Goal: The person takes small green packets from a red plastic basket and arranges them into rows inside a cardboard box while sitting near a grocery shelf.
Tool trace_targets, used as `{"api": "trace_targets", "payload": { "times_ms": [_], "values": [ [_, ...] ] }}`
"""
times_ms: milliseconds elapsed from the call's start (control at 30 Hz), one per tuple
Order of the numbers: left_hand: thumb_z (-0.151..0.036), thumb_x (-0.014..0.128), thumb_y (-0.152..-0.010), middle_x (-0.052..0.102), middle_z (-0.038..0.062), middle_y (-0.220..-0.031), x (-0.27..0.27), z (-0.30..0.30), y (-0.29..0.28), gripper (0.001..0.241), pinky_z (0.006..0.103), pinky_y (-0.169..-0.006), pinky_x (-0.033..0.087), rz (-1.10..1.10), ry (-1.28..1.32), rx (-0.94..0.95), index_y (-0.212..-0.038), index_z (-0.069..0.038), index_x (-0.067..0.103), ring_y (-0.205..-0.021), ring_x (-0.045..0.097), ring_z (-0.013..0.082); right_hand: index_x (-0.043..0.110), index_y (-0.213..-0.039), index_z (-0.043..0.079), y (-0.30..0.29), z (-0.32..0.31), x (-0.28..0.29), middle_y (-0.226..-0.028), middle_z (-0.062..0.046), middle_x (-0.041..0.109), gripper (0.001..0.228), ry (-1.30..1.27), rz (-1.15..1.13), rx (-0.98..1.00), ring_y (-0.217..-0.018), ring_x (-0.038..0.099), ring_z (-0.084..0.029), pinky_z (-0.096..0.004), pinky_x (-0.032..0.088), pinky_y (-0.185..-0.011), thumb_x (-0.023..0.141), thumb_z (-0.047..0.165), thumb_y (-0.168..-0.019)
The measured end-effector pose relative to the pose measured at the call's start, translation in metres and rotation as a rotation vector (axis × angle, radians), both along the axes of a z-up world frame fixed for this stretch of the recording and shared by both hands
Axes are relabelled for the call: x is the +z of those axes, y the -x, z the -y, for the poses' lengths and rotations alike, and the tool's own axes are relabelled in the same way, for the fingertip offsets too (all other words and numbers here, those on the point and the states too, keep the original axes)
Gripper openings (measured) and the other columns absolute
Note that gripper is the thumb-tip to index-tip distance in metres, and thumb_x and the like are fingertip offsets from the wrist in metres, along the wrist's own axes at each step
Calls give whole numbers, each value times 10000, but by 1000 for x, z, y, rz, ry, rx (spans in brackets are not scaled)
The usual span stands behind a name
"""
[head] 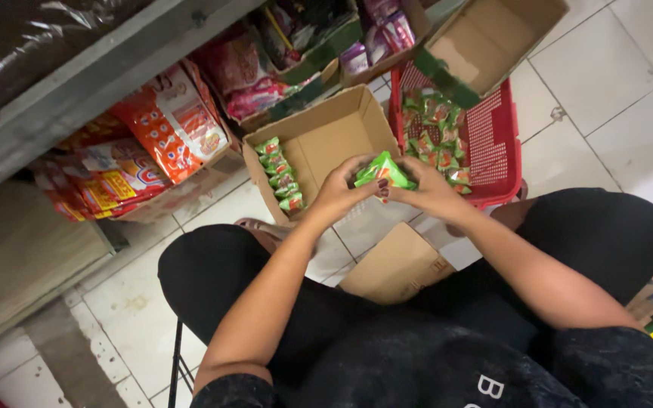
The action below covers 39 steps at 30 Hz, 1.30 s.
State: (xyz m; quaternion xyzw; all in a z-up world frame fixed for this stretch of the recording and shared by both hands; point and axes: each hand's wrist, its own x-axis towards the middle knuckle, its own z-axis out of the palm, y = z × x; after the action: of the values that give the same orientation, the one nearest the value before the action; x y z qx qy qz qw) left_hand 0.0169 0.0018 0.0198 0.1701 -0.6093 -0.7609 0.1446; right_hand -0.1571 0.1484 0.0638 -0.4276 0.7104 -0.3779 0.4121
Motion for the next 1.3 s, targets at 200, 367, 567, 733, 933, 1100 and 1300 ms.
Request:
{"api": "trace_targets", "payload": {
  "times_ms": [200,367,567,733,933,1100,1300],
  "values": [
    [-193,779,-903,710,94,-1212,7,-1,-1,501,306,-975,535,82,201,82,-1331,16,623,-1113,655,150,564,-1312,-7,3,-1,-4,-1142,-129,688,664,27,-24,7,-1028,664,-193,-341,529,-889,789,366,-810],
    [-172,775,-901,723,94,-1190,-1,-1,1,471,301,-979,530,40,161,88,-1305,29,637,-1104,665,142,582,-1308,-9,2,0,-6,-1136,-152,692,674,45,-122,6,-1013,670,-228,-359,528,-890,801,383,-806],
    [-127,741,-938,749,93,-1171,-14,0,2,381,295,-943,534,47,163,96,-1282,27,680,-1056,664,136,574,-1325,19,2,0,-1,-1118,-144,690,717,-38,-151,-11,-978,689,-228,-365,545,-864,817,400,-768],
    [-99,685,-967,768,86,-1163,-33,4,3,290,287,-963,534,26,188,135,-1231,18,712,-1057,692,138,572,-1312,9,2,2,-2,-1165,-154,685,710,50,-140,25,-1048,671,-227,-361,531,-904,846,374,-769],
    [-90,683,-965,782,78,-1087,-41,4,0,248,270,-911,543,63,187,172,-1176,27,741,-994,693,119,584,-1305,-9,-1,3,-4,-1185,-155,687,708,52,-123,21,-1078,672,-233,-360,533,-937,849,370,-770],
    [-85,694,-958,769,44,-989,-38,4,3,200,250,-810,548,68,150,196,-1116,28,743,-893,668,84,573,-1320,-14,-1,3,-7,-1193,-157,677,753,-1,-129,17,-1075,676,-238,-360,533,-938,854,393,-753],
    [-77,700,-947,727,14,-870,-30,5,0,123,247,-713,524,120,142,196,-1011,15,751,-793,628,69,584,-1297,-22,-2,2,-6,-1214,-171,662,742,23,-177,37,-1090,665,-252,-375,526,-951,868,390,-749]
  ]
}}
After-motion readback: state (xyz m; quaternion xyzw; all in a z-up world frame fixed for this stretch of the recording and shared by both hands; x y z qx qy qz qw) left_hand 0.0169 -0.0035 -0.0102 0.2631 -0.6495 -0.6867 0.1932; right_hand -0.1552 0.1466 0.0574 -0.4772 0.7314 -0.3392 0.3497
